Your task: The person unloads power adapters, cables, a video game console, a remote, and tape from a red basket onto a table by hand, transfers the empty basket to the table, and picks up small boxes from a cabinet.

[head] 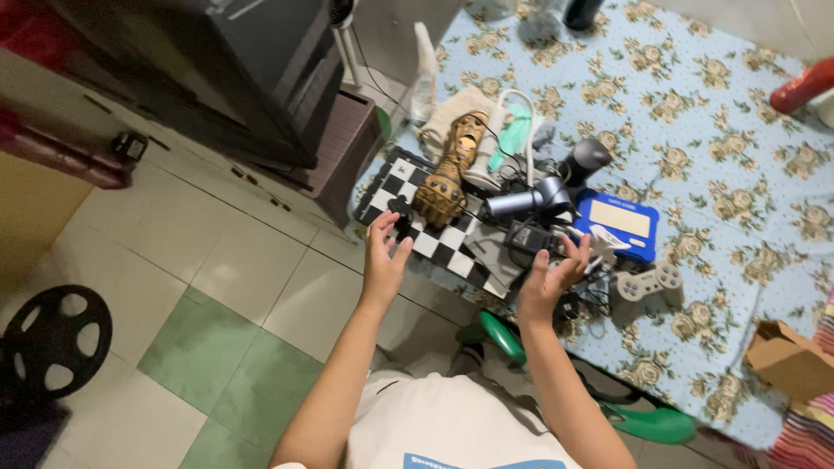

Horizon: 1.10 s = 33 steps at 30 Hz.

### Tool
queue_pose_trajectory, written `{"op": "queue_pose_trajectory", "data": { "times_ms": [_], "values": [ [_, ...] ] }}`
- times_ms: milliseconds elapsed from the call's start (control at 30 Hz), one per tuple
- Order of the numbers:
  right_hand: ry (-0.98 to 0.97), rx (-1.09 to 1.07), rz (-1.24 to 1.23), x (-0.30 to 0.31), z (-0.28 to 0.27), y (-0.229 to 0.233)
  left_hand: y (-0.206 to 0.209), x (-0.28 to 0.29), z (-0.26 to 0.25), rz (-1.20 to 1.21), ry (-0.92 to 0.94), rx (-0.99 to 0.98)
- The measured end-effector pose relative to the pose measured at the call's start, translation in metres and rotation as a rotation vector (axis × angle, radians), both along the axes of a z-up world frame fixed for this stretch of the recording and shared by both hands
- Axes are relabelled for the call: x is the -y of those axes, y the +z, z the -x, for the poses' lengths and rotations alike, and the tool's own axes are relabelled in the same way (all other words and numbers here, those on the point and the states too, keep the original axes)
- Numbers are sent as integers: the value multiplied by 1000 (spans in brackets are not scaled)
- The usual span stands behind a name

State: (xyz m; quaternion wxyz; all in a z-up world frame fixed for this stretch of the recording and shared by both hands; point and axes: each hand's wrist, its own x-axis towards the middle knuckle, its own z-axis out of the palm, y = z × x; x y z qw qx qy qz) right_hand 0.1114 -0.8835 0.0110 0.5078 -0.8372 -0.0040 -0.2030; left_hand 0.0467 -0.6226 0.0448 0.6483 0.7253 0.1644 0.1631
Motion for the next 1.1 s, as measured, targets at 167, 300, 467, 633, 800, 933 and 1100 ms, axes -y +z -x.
{"op": "queue_pose_trajectory", "data": {
  "times_ms": [167, 300, 467, 633, 800, 933, 1100],
  "values": [
    [95, 33, -106, -76, -4, 13, 6, -85, 40, -67, 165, -4],
    [211, 73, -94, -155, 8, 29, 12, -151, 78, -43, 307, -92],
    [410, 89, -241, -259, 22, 34, 30, -225, 137, -18, 426, -85],
    [430, 119, -318, -340, 22, 28, 46, -285, 188, -74, 562, -94],
    [535, 104, -310, -400, 16, 27, 41, -325, 210, -21, 696, -94],
    [691, 58, -370, -456, 5, 18, 20, -353, 203, 22, 767, -132],
    [918, -90, -436, -543, -14, 6, 8, -415, 174, 25, 799, -125]
  ]
}}
